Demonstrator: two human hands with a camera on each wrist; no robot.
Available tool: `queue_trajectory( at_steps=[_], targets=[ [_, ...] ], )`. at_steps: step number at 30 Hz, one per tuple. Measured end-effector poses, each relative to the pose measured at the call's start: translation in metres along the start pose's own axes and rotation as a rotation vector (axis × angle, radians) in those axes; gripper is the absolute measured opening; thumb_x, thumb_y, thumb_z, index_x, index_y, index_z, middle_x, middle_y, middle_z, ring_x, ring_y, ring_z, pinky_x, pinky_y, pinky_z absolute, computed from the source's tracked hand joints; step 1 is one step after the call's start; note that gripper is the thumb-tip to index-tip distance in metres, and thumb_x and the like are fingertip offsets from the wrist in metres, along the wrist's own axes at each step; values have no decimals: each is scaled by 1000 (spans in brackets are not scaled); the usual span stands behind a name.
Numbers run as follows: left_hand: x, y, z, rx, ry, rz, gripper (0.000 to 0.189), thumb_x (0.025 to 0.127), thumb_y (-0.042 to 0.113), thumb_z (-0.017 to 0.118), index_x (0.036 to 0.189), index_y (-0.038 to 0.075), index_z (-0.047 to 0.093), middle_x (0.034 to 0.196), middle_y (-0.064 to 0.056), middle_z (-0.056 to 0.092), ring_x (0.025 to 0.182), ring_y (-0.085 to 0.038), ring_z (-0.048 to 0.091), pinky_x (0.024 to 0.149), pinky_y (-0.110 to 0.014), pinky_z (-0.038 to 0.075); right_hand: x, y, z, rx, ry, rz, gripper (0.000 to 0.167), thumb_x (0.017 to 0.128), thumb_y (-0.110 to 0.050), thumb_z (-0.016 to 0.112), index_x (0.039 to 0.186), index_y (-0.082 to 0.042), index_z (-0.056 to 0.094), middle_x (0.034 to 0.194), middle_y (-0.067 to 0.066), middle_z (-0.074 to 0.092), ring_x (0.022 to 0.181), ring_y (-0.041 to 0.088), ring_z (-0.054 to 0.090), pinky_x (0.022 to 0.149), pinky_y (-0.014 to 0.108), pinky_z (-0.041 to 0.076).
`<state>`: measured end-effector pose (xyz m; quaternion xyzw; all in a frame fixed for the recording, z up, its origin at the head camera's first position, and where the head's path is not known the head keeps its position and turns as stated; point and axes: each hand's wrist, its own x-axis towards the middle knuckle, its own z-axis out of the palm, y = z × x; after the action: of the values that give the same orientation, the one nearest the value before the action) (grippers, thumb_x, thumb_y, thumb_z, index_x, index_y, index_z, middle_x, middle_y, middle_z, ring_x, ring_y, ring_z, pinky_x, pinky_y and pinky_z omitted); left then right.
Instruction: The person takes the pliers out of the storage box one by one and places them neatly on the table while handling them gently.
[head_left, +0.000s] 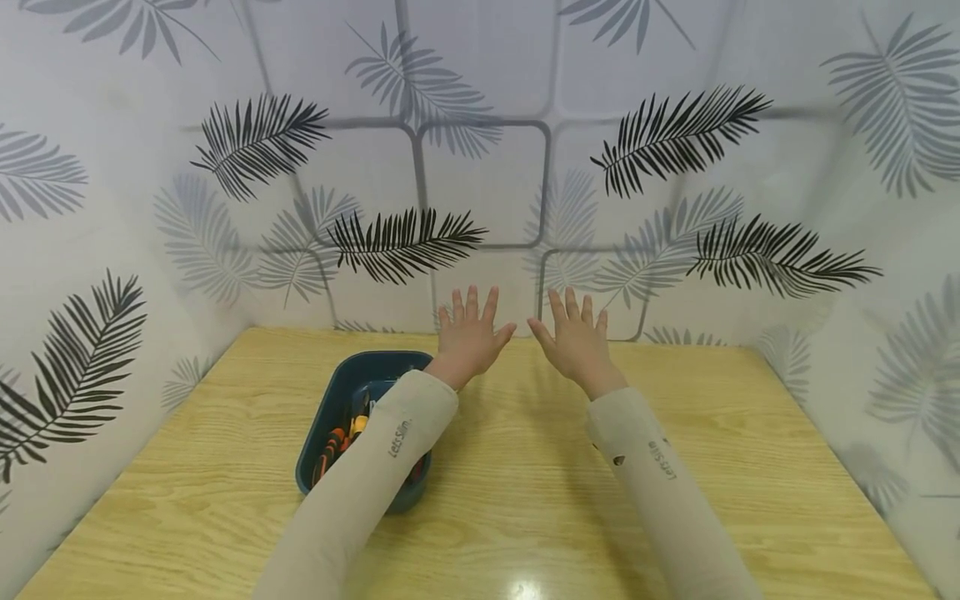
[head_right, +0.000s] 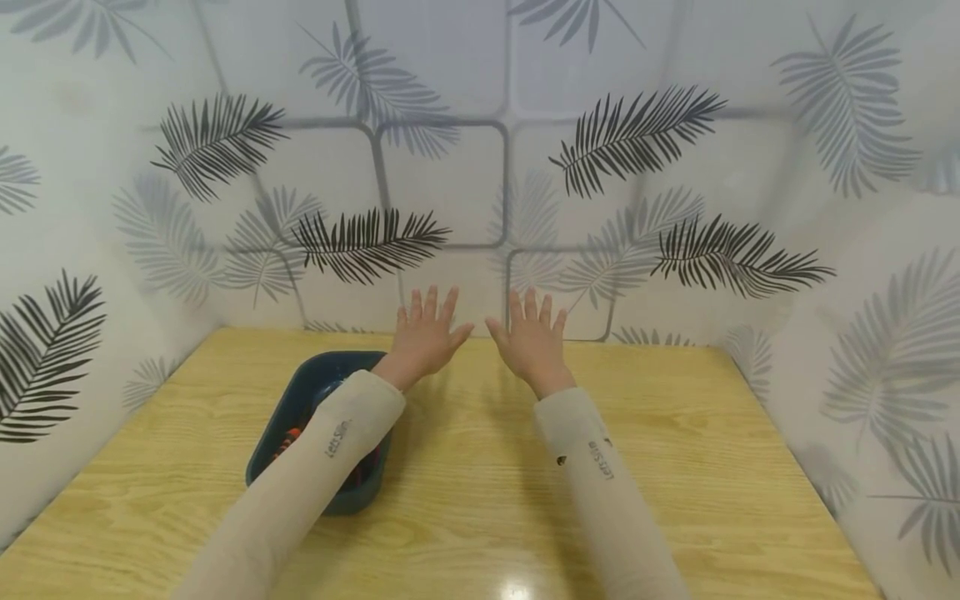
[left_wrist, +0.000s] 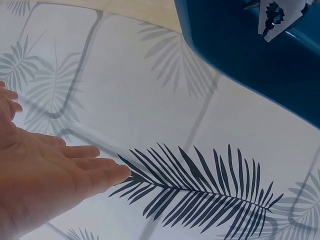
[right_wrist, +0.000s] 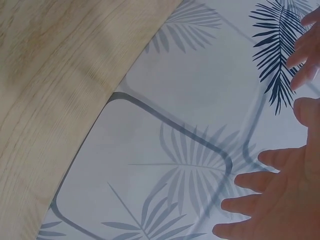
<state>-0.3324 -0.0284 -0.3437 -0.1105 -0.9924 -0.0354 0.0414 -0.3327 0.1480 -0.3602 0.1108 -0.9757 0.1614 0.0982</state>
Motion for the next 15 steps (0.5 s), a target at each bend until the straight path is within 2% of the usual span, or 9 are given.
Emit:
queue_trajectory(
  at_steps=[9, 15],
  targets=[
    [-1, 1, -3, -2, -7, 11, 69, 100, 54, 23, 156, 20, 0, 160, -15, 3, 145, -37, -2, 114, -55, 7, -1, -6, -3, 9, -6, 1, 71, 102, -50, 29, 155, -6, 11, 158, 23, 9, 141, 49, 4, 108, 66, -1],
    [-5, 0, -8, -3, -8, 31, 68, 101, 53, 22, 156, 19, 3, 160, -16, 7, 145, -38, 1, 114, -54, 7, -1, -7, -1, 6, 11, -5, 71, 101, -49, 31, 155, -6, 12, 157, 24, 12, 141, 50, 8, 109, 66, 5]
  ],
)
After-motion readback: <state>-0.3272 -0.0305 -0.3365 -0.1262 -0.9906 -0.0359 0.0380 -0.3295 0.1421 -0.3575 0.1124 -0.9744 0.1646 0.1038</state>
